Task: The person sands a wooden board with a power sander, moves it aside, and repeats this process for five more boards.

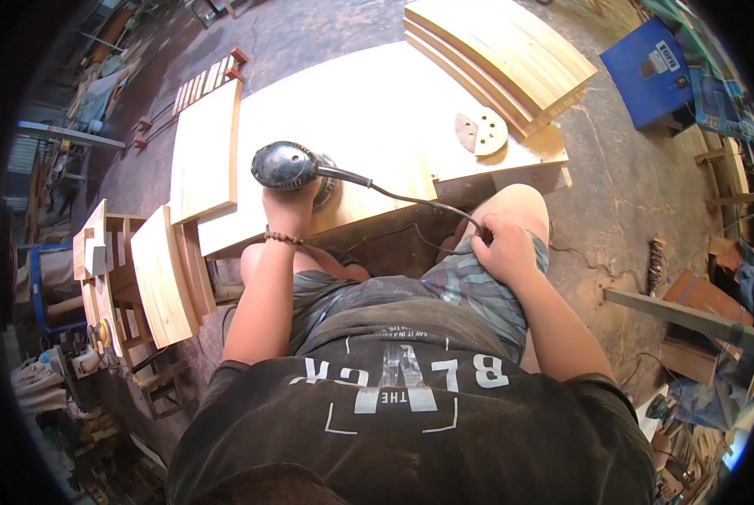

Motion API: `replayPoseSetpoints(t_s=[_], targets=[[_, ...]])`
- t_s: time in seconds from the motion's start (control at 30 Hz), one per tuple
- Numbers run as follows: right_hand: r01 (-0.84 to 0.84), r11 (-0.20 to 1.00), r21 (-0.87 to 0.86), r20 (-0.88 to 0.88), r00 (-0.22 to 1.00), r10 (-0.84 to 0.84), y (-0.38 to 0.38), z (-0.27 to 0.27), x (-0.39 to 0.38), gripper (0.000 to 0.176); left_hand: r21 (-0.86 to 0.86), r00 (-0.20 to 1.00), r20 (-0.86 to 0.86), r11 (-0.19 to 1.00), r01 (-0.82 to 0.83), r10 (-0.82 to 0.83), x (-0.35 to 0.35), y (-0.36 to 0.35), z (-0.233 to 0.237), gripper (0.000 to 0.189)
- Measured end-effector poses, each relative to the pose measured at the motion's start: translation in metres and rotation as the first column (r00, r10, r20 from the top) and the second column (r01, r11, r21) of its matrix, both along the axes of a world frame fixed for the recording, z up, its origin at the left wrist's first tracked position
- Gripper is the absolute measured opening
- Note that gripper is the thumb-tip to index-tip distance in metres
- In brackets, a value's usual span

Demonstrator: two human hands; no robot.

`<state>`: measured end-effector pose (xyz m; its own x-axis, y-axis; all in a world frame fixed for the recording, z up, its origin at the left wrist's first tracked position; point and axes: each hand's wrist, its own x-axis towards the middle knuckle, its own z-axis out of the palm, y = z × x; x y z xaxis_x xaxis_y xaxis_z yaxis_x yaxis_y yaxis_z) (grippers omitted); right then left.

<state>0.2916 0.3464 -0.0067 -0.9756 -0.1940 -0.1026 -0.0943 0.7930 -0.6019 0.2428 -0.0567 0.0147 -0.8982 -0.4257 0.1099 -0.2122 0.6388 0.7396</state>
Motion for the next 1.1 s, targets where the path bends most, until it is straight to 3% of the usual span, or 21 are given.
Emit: replayPoseSetpoints(t_s=[0.23,0.33,0.53,0.63,1.1], targets=[[0.014,1.0,-0.02,-0.004,1.0,-0.014,0.001,0.0,0.002,0.014,-0.018,1.0,-0.011,1.0,-0.012,0.011,-0.009,0.0,0.0,0.041],[0.021,1.0,-0.018,0.007,1.0,-0.021,0.0,0.003,0.002,0.015,0.079,0.999,-0.048,0.997,0.001,0.003,-0.006,-0.004,-0.012,0.042],[0.018,1.0,-0.015,0.006,1.0,-0.018,0.001,0.001,0.001,0.015,-0.061,0.997,-0.032,0.996,0.061,-0.063,0.012,-0.003,-0.009,0.037],[0.011,1.0,-0.018,-0.007,1.0,-0.011,0.002,-0.001,0.001,0.015,-0.029,0.995,-0.073,0.997,0.066,-0.068,0.021,-0.003,-0.01,0.036],[0.005,1.0,-0.003,-0.005,1.0,-0.005,0.0,0.003,0.001,0.015,-0.176,0.989,0.063,0.974,0.139,-0.13,0.051,-0.007,-0.012,0.044]])
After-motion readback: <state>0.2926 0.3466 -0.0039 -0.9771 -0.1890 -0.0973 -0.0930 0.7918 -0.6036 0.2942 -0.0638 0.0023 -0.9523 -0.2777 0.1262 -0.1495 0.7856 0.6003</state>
